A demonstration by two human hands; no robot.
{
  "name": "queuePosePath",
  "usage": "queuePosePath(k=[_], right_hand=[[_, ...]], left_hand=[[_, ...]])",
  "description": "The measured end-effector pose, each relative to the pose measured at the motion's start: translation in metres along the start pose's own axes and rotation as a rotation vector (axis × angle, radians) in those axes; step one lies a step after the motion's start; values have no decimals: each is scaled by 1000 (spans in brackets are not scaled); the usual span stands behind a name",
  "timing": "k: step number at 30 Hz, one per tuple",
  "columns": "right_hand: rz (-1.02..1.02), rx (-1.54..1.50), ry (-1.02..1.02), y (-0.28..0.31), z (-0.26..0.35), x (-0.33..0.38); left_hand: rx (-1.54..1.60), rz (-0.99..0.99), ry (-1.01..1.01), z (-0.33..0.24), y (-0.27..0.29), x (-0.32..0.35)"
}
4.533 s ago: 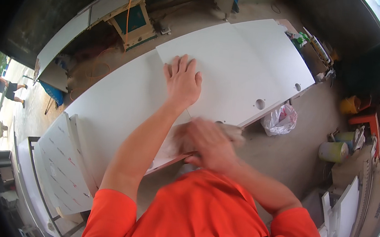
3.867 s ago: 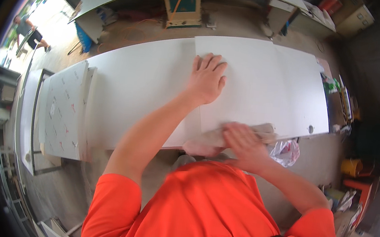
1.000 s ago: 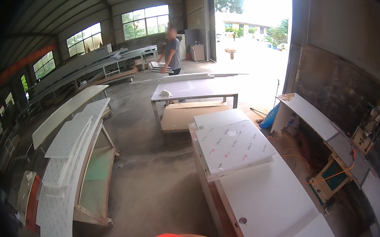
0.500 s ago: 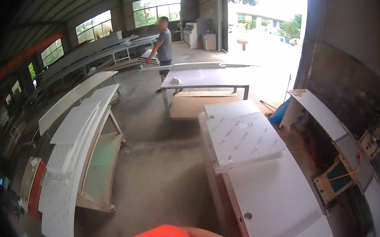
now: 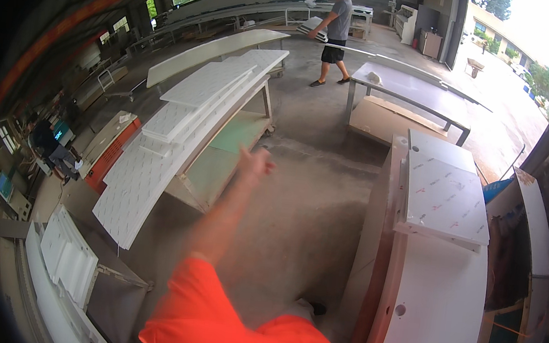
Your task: The person wipes the surfaces and edges of white panels using a cloth, applies liquid from a bottle to the cloth, and stacks the panels.
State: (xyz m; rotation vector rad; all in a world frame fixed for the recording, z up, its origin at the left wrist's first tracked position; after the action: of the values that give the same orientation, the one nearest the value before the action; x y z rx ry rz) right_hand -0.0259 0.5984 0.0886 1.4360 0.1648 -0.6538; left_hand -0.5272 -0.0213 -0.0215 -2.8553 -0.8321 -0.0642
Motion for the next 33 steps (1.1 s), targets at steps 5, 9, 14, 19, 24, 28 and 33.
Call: queuePosePath(k=[5, 9, 14, 19, 24, 28, 33], right_hand=[[-90, -57, 137, -2, -2, 10], [-94, -621, -404, -7, -41, 42], [-121, -1043, -1086, -18, -94, 105], [-170, 2, -767, -11, -133, 143], [198, 131, -500, -59, -112, 113], [314, 173, -485, -82, -112, 76], [496, -27, -31, -128, 12, 62]], left_hand=[[-37, -172, -45, -93, 86, -77], [-248, 360, 48, -28, -65, -18], [-565, 1299, 475, 139, -135, 257], [-420, 2262, 140, 128, -164, 534], [360, 2591, -849, 50, -144, 684], [333, 2411, -1470, 96, -114, 735], [56, 2508, -1109, 164, -88, 744]])
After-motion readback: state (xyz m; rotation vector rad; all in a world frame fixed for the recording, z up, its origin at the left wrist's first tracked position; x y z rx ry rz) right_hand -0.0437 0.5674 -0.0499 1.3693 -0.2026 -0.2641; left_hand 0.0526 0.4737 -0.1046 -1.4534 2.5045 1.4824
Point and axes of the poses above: each hand's wrist, its own x-axis away from the middle knuckle, its own y-axis out of the back of the hand, z = x × y, the point moved 8 cm from there along -x, towards the middle knuckle, and after that the axes turned 5 degrees about x, right-handed, at the moved point
